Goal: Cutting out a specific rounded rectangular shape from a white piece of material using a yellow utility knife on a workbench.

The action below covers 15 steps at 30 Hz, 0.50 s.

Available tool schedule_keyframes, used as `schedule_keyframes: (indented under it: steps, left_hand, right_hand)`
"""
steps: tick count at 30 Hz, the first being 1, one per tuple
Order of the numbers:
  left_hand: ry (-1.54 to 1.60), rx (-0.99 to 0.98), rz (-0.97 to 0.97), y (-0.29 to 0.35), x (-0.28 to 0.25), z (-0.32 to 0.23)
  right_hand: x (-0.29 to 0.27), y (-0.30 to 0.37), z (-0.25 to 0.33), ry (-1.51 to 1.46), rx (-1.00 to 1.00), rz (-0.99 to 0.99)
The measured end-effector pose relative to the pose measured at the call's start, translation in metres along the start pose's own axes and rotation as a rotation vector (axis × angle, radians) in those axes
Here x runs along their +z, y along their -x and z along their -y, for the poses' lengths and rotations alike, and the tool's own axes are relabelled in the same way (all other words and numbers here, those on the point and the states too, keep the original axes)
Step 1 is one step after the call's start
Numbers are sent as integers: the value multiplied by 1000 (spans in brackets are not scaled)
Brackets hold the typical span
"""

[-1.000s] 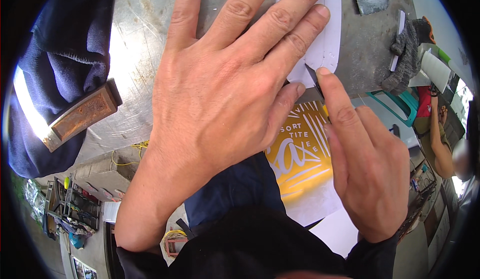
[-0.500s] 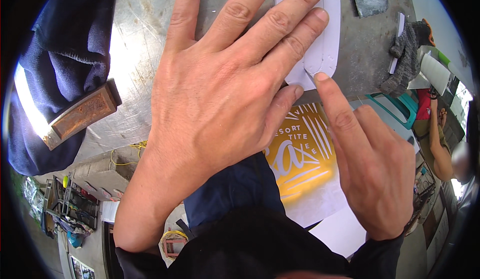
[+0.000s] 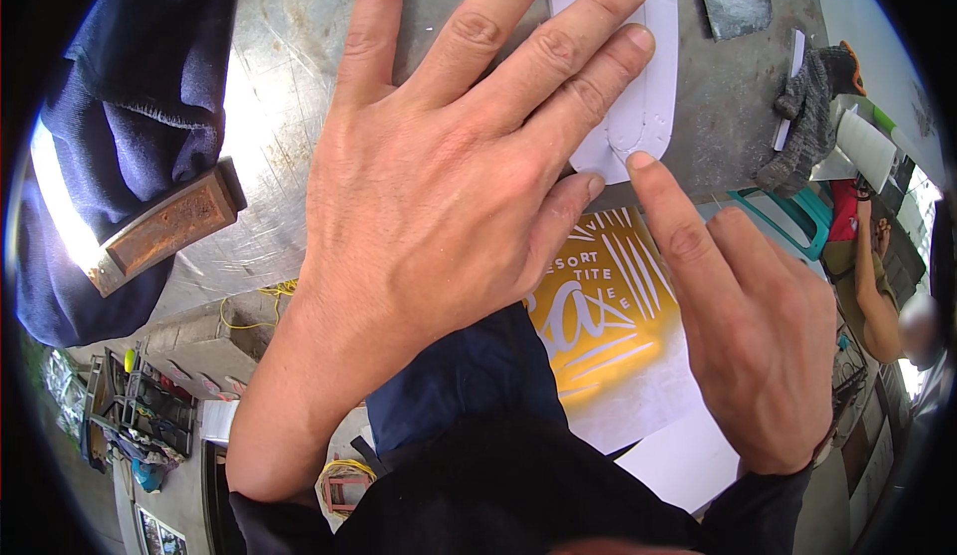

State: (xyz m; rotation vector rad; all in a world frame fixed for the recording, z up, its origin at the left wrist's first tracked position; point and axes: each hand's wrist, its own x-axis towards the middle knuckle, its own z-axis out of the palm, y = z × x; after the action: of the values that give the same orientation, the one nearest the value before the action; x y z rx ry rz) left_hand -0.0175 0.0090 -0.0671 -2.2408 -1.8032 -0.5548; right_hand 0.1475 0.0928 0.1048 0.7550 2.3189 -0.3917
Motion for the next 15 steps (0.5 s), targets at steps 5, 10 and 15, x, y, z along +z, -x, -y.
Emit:
schedule_keyframes:
  steps: [5, 10, 15]
  left_hand:
    - [-4, 9, -13, 4, 4, 1]
    - [-4, 24, -48, 3, 4, 3]
    - [-8, 60, -81, 1, 13, 8]
  right_hand:
    - [1, 3, 0, 0, -8, -6]
    - [-3, 10, 1, 13, 3, -22]
    - [-5, 15, 1, 11, 21, -49]
